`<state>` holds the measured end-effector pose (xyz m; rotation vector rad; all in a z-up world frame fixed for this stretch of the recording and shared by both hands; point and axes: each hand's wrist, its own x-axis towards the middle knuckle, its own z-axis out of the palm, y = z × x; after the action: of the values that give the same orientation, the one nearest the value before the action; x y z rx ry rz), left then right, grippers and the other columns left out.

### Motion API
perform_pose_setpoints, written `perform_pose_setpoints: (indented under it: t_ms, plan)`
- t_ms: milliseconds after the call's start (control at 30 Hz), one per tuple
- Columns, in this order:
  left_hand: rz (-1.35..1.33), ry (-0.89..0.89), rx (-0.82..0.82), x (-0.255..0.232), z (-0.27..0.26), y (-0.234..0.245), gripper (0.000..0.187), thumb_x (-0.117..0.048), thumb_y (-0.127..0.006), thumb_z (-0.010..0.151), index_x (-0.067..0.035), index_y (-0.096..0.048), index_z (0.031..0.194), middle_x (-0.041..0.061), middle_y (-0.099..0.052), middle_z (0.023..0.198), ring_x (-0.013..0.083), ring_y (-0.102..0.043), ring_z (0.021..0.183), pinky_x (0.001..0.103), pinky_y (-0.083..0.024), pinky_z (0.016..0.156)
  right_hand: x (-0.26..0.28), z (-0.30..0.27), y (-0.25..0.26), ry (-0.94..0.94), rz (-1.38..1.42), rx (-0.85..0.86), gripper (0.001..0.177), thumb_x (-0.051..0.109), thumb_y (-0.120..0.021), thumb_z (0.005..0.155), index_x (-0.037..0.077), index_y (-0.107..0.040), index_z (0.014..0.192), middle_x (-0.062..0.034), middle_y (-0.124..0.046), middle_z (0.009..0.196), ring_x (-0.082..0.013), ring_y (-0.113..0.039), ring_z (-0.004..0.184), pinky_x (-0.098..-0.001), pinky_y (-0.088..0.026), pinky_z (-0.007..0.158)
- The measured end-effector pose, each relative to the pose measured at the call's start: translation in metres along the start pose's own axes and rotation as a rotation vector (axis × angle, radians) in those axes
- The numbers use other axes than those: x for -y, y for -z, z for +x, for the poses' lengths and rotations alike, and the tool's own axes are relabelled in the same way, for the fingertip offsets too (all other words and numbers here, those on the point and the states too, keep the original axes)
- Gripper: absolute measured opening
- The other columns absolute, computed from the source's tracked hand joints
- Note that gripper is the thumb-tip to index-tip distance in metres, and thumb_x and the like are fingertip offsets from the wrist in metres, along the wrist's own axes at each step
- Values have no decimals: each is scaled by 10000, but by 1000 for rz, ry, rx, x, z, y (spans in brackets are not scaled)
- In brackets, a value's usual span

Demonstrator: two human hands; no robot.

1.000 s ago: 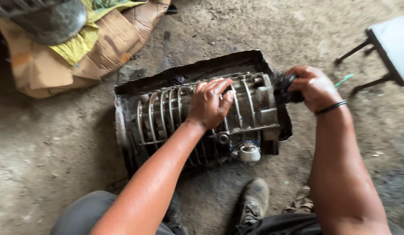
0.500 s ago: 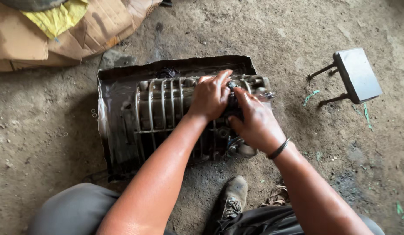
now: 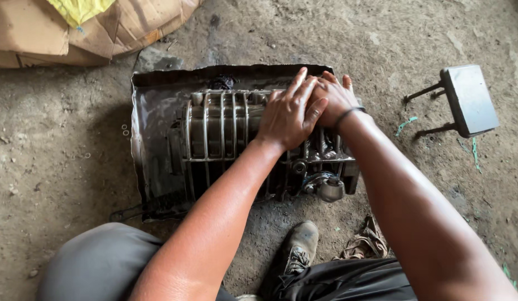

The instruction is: The person scrubs a metal engine block with a wire brush and a dark cloth. They repeatedly scrub the fins and surfaces, then wipe the area with the cloth.

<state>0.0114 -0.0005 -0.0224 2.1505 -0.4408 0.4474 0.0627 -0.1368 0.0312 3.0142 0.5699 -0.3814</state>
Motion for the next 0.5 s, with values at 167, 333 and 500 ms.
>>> perform_pose_setpoints:
  t_ms: [167, 333, 500]
  plan:
    - [-10, 15, 12, -2, 4, 5, 909, -711, -237, 1019, 31, -503, 1473, 280, -451, 1562, 427, -642, 1257, 615, -405, 1110, 5, 16, 10, -161, 65, 87, 544, 424, -652, 890, 196, -540, 1371, -97, -575, 1423, -337, -488, 1346, -602, -355, 1090]
    - [-22, 56, 46, 0, 8, 4, 949, -729, -192, 989, 27, -508, 1468, 274, -459, 1561, 410, -625, 1267, 650, -375, 1123, 8, -25, 8, 49, 106, -101, 407, 233, -630, 920, 92, -629, 1301, -174, -658, 1308, -357, -645, 1160, -502, -482, 1035]
    - [-1, 15, 30, 4, 5, -6, 942, -720, -178, 1002, 35, -534, 1439, 261, -534, 1498, 386, -623, 1298, 630, -395, 1126, 18, -98, -1, 209, 150, -304, 385, 164, -609, 944, 7, -595, 1295, -220, -597, 1408, -372, -548, 1313, -510, -420, 1103]
